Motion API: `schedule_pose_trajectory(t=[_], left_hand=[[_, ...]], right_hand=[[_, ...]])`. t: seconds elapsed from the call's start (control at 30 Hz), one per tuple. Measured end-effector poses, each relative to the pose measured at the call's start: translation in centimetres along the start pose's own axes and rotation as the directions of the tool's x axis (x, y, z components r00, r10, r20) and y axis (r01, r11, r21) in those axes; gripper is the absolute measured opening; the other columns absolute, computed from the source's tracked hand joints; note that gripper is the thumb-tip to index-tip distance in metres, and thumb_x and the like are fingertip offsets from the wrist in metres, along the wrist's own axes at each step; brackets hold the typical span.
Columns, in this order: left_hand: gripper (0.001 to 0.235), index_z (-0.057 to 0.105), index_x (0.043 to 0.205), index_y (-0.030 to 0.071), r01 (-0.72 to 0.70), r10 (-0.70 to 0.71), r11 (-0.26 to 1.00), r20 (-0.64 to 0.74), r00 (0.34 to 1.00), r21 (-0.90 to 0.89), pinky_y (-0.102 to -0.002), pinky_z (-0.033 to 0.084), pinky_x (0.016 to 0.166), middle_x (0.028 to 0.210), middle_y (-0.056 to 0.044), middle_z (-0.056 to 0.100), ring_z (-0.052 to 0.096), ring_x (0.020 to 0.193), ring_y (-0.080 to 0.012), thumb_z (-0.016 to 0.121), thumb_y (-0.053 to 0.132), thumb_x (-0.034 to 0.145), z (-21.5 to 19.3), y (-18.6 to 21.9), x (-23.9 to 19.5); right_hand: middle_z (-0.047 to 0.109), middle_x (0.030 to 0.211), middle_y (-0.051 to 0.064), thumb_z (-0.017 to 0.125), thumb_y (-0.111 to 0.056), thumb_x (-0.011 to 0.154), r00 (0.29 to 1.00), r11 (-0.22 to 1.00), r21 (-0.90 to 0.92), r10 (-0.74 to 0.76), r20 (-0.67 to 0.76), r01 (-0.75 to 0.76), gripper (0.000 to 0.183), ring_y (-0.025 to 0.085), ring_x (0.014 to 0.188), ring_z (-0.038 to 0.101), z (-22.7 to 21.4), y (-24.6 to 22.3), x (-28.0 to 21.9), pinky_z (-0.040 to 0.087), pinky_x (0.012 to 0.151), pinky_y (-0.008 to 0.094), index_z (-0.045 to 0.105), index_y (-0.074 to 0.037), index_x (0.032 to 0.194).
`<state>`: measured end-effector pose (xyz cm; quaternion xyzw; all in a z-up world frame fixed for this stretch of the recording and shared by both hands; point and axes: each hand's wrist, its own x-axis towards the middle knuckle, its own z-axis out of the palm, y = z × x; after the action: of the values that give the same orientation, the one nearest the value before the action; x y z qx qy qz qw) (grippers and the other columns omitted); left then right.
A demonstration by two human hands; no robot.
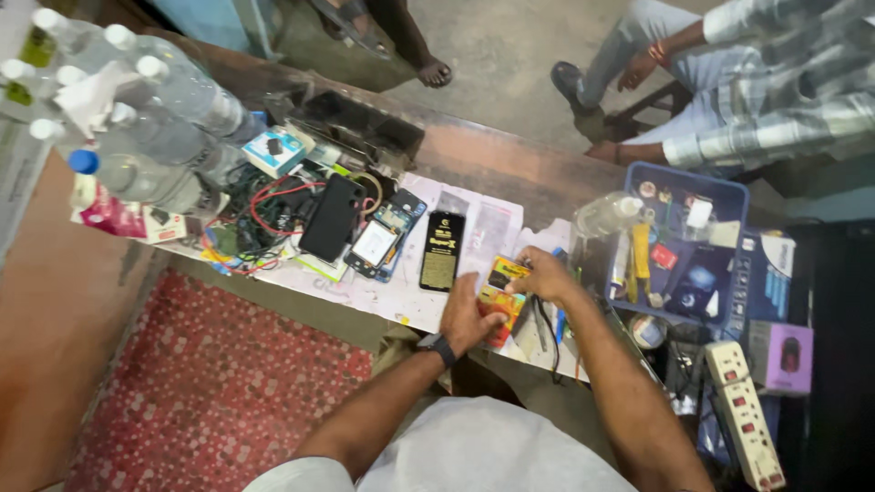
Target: The person wipes the back and sides of a black smartphone using a blue plastic tool. They repeatedly rub the device's surfaces and edges, then place it on the table and continue wiping another section.
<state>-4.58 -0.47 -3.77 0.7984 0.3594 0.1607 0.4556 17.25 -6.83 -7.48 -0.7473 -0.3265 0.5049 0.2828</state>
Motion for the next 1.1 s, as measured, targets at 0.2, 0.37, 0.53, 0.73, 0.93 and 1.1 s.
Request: schedule_pose_trajectory(t=[0.2,0.37,0.53,0.73,0.93,1.1], left_hand=[[0.092,0.045,0.143,-0.003,-0.013,0.137,0.887,0.235,0.962,-0.462,-0.044,0.045,0.106,0.129,-0.021,0.061,0.057,0.123,-0.0348,0.091,0.024,0.068,-1.5,-0.4,1.8],[0.057,0.056,0.143,-0.001,0.357,0.098,0.672,0.555,0.826,-0.649,-0.035,0.054,0.099,0.125,-0.012,0.069,0.064,0.112,-0.0209,0.078,0.012,0.092,1.2,1.8,0.5],[0.049,0.052,0.136,0.0,0.678,-0.082,0.169,0.676,0.733,-0.715,-0.04,0.061,0.094,0.119,-0.013,0.07,0.072,0.105,-0.0234,0.066,-0.003,0.089,2.7,5.7,-2.4],[0.059,0.047,0.139,0.003,0.714,0.007,0.216,0.732,0.681,-0.666,-0.033,0.054,0.101,0.126,-0.005,0.065,0.065,0.116,-0.0165,0.066,-0.004,0.084,5.9,8.8,-4.9],[0.035,0.061,0.118,-0.001,0.458,-0.106,0.846,0.755,0.647,-0.274,-0.03,0.05,0.074,0.093,-0.006,0.063,0.056,0.082,-0.0133,0.076,0.015,0.091,9.7,9.1,-5.9],[0.028,0.065,0.108,0.0,0.312,-0.057,0.925,0.732,0.679,-0.217,-0.028,0.053,0.077,0.089,-0.005,0.069,0.064,0.081,-0.0121,0.074,0.019,0.09,10.7,9.8,-5.6]], right_hand=[[0.071,0.09,0.003,0.088,-0.007,0.069,0.992,0.997,0.004,-0.081,0.093,0.081,0.042,0.012,0.086,0.064,-3.2,-4.3,-6.4,0.054,0.077,0.031,0.065,-0.007,0.103],[0.064,0.102,0.005,0.089,-0.01,0.079,0.926,0.922,0.138,-0.338,-0.17,0.362,0.042,0.013,0.097,0.059,-5.0,-6.4,-11.1,0.051,0.086,0.032,0.063,-0.003,0.112],[0.069,0.107,0.015,0.088,-0.025,0.08,0.75,0.995,-0.002,-0.079,-0.656,0.103,0.063,0.023,0.093,0.069,-0.6,-5.2,-19.1,0.056,0.081,0.037,0.055,0.0,0.127],[0.068,0.107,0.019,0.07,-0.025,0.093,0.84,0.804,0.584,0.39,-0.377,-0.11,0.058,0.026,0.092,0.066,2.0,-3.6,-25.7,0.056,0.078,0.044,0.051,-0.005,0.144],[0.072,0.114,0.009,0.068,-0.029,0.094,0.938,0.964,0.241,0.181,-0.296,-0.11,0.049,0.016,0.103,0.066,-8.1,2.2,-27.5,0.053,0.089,0.032,0.059,-0.005,0.136],[0.07,0.109,0.017,0.079,-0.03,0.087,0.889,0.822,-0.505,0.003,-0.459,-0.263,0.042,0.037,0.109,0.063,-9.4,4.2,-26.1,0.049,0.094,0.047,0.072,-0.011,0.124]])
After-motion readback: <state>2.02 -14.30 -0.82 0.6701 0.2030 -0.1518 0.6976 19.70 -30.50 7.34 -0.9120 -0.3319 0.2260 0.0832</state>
